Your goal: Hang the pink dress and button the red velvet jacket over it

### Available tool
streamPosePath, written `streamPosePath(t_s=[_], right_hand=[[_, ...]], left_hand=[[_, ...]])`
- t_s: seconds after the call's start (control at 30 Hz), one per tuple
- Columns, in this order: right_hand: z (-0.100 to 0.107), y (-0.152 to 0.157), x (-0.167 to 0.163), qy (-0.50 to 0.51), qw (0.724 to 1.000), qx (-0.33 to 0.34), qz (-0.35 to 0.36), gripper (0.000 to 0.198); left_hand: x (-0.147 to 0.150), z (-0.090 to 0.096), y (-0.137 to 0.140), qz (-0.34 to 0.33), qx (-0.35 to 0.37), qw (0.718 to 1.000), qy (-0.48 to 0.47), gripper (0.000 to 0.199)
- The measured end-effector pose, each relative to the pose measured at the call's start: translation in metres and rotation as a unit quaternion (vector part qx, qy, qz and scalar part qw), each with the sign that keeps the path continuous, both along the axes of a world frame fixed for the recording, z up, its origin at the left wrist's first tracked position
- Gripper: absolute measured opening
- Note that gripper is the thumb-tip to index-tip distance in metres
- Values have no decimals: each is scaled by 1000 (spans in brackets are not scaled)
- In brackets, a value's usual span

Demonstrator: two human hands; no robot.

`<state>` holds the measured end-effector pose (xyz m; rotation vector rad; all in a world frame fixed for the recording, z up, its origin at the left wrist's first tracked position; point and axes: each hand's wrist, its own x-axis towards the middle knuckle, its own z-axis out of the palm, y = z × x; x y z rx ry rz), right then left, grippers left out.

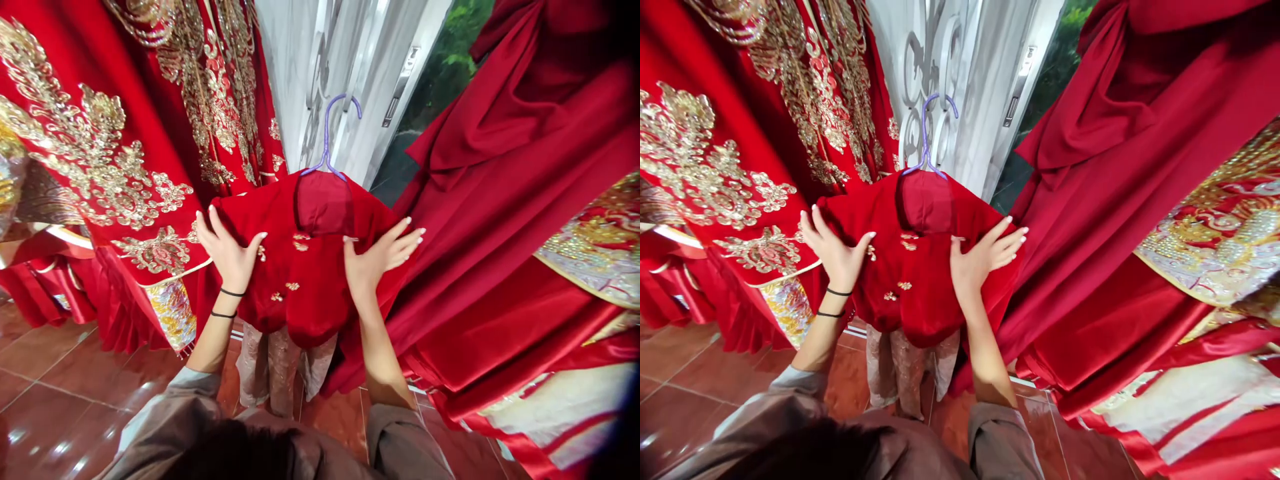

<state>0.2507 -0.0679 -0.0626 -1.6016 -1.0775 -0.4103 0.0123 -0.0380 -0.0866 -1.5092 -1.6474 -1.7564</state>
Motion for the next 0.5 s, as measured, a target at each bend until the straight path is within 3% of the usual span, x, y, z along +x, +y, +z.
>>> streamPosePath(t_s=[0.1, 0.2, 0.27, 0.37, 0.43, 0.5], right_hand=[[9, -2, 43, 5, 1000, 7, 11, 85], [31, -11, 83, 9, 987, -6, 158, 56], [52, -16, 108, 72, 957, -68, 274, 41], [78, -14, 142, 196, 867, -193, 415, 29], [84, -6, 155, 223, 838, -214, 449, 30], [78, 6, 156, 205, 856, -171, 442, 37]], left_hand=[[-27, 9, 0, -26, 16, 999, 20, 67], [-53, 29, 2, -53, -2, 997, 50, 37], [-65, 46, 9, -64, -28, 995, 66, 28], [-78, 69, 27, -130, -75, 988, 26, 16], [-89, 76, 42, -256, -138, 952, -93, 10], [-100, 76, 55, -379, -212, 873, -221, 8]])
